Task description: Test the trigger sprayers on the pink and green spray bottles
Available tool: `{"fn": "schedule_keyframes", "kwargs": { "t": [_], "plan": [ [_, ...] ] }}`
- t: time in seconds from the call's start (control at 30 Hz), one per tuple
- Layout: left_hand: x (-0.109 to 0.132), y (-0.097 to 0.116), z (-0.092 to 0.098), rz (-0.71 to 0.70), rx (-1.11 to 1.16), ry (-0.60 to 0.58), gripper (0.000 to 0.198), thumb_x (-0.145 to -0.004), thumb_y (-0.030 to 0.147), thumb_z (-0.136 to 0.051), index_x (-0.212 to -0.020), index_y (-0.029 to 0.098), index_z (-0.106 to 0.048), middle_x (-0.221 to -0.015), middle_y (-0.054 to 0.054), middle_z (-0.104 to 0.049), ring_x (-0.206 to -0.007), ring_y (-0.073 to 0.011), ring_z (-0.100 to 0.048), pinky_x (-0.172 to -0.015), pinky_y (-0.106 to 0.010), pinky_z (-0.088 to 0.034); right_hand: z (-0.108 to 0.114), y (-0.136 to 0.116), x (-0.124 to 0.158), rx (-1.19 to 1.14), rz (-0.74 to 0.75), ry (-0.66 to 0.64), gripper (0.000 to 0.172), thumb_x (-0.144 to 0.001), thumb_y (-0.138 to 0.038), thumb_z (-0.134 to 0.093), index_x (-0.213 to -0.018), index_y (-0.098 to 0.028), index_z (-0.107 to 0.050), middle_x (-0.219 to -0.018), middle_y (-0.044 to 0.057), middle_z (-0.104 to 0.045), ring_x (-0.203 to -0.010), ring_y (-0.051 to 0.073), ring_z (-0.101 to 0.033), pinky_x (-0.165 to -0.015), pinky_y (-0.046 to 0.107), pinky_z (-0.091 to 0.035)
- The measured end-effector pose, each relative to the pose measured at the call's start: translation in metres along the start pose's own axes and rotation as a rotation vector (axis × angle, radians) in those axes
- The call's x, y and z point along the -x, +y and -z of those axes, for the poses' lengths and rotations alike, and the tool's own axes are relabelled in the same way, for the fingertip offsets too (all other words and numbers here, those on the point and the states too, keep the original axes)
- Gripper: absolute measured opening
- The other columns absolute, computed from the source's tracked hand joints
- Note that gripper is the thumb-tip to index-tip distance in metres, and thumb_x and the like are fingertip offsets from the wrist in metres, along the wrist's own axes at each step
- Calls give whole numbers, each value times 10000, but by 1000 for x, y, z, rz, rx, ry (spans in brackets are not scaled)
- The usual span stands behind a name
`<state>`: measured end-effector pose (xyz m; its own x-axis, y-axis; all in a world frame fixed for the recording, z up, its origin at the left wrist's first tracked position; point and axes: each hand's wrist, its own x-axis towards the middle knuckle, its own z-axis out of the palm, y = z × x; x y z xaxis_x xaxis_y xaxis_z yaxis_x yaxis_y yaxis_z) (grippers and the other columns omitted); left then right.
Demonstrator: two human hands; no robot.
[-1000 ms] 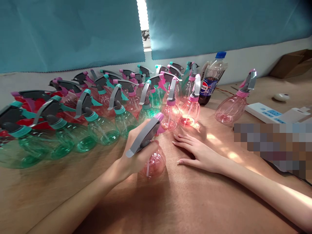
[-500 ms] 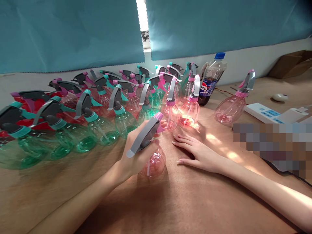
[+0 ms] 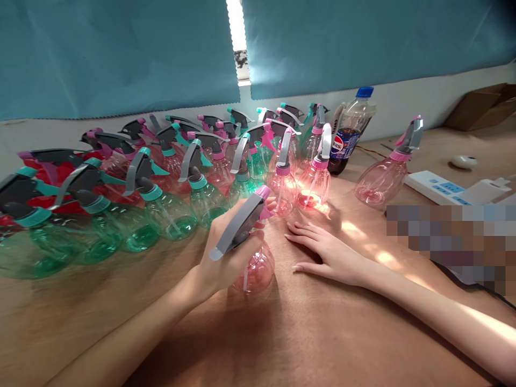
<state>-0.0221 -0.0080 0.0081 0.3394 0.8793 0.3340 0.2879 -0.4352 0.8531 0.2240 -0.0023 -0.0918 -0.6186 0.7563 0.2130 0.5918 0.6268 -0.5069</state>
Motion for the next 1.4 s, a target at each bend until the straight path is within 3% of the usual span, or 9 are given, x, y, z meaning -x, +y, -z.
{"fn": "schedule_keyframes", "kwargs": {
  "t": [0.23,0.43,0.6,0.87,1.3,1.4],
  "plan": [
    [-1,1,-2,0,64,-17,339,-790,199,-577,-1128,220,-561,-794,-8,-552,-645,-159,-484,-556,-295,-395,1,0,0,16,-3,-19,676,-895,-602,-586,-1429,-193,-521,-1530,152,-447,-1440,362,-353,-1151,616,-319],
    [-1,1,-1,0,60,-18,102,-788,191,-582,-854,224,-512,-730,17,-473,-588,-137,-407,-542,-297,-340,1,-1,0,14,-9,-23,684,-896,-604,-584,-1437,-191,-512,-1539,149,-435,-1446,358,-344,-1160,602,-312],
    [-2,3,0,-35,18,-21,94,-790,178,-558,-863,224,-520,-707,30,-415,-570,-132,-357,-546,-306,-295,1,0,0,3,-2,-6,662,-894,-586,-601,-1435,-214,-517,-1532,141,-448,-1439,360,-356,-1153,610,-318],
    [-2,2,0,-54,3,-32,95,-799,187,-546,-884,225,-527,-721,24,-443,-587,-140,-383,-557,-306,-324,0,1,0,3,7,-6,671,-894,-587,-599,-1432,-195,-519,-1531,150,-446,-1441,364,-352,-1152,615,-315],
    [-3,-2,1,-64,-30,-18,163,-803,236,-546,-958,212,-588,-795,-17,-620,-655,-170,-559,-620,-320,-476,-1,3,1,24,5,-19,688,-904,-595,-578,-1434,-161,-508,-1546,158,-419,-1451,352,-335,-1162,598,-311],
    [-3,1,1,-68,-70,-14,106,-810,221,-524,-899,207,-580,-742,-6,-604,-637,-163,-562,-594,-304,-472,-2,3,1,13,12,-2,675,-896,-583,-598,-1435,-185,-512,-1540,150,-431,-1445,356,-347,-1156,609,-314]
  ]
}}
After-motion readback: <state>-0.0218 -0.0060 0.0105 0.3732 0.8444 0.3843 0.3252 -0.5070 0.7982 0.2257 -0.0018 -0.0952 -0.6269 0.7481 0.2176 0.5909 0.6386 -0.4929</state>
